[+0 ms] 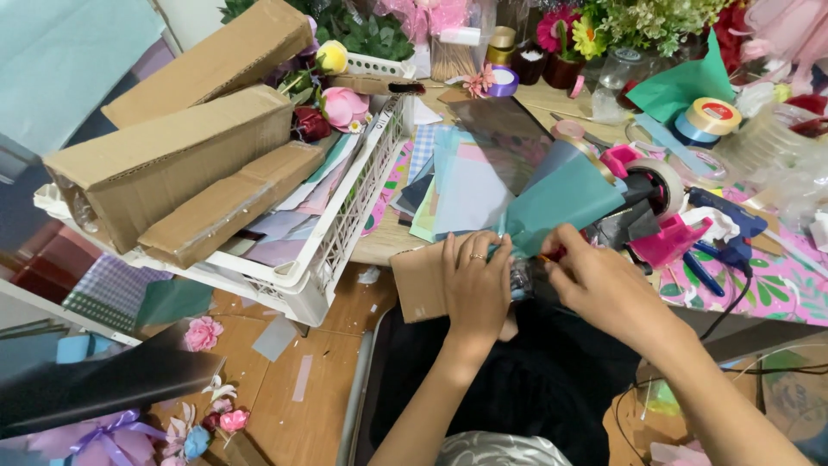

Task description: The person wraps a small bouquet of flowers in multiple layers of colored paper, securing each layer by hand and with tape.

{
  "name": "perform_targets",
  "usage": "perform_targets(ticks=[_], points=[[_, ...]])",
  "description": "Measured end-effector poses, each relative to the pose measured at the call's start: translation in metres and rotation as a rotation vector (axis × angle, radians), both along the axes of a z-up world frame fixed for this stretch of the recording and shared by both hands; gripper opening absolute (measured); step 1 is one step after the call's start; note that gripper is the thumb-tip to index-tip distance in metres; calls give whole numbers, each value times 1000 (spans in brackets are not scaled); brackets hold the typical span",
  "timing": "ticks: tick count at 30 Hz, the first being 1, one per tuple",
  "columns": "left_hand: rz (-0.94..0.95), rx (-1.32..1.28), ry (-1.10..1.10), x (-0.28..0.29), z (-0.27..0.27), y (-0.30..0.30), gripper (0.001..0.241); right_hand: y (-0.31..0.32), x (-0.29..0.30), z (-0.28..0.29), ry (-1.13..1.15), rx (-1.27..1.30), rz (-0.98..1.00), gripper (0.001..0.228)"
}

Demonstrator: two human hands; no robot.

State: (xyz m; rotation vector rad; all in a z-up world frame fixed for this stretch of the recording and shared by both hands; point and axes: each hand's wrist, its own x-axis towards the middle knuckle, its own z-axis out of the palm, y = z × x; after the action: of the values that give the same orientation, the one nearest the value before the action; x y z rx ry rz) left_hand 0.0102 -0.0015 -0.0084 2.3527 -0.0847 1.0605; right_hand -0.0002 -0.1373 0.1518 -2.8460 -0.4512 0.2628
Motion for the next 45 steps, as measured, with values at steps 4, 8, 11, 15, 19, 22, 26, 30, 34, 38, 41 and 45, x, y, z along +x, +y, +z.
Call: perform_targets(ticks=[4, 8, 11, 15, 19, 22, 26, 30, 34, 38, 41, 45], points=[[62, 54, -94, -12, 23, 3, 18, -26, 5, -21, -242, -149, 125, 44], [63, 48, -118, -12, 26, 2, 15, -29, 23, -55, -647, -93, 534, 49], [47, 36, -108, -13, 26, 2, 15, -21, 25, -64, -814, -99, 580, 23], [30, 25, -89, -12, 25, 2, 16, -19, 25, -65, -839, -1, 654, 4], [78, 38, -110, -10, 25, -1, 16, -24, 25, -73, -832, 26, 667, 14], [95, 78, -77, -7, 21, -1, 18, -26, 24, -82, -820, 11, 637, 21], [68, 51, -67, -7, 23, 0, 17, -26, 24, -100, -944, -47, 567, 6], [70, 47, -44, -9, 27, 0, 18, -17, 13, -100, -1050, -101, 508, 8], [52, 32, -51, -11, 24, 1, 18, -15, 7, -107, -1085, -138, 489, 8], [19, 9, -53, -13, 26, 3, 20, -18, -3, -108, -1136, -199, 486, 18], [11, 0, -52, -17, 26, 3, 22, -22, -15, -107, -1147, -231, 495, 23], [-17, 3, -53, -17, 24, 5, 24, -31, -13, -116, -1108, -250, 499, 37]])
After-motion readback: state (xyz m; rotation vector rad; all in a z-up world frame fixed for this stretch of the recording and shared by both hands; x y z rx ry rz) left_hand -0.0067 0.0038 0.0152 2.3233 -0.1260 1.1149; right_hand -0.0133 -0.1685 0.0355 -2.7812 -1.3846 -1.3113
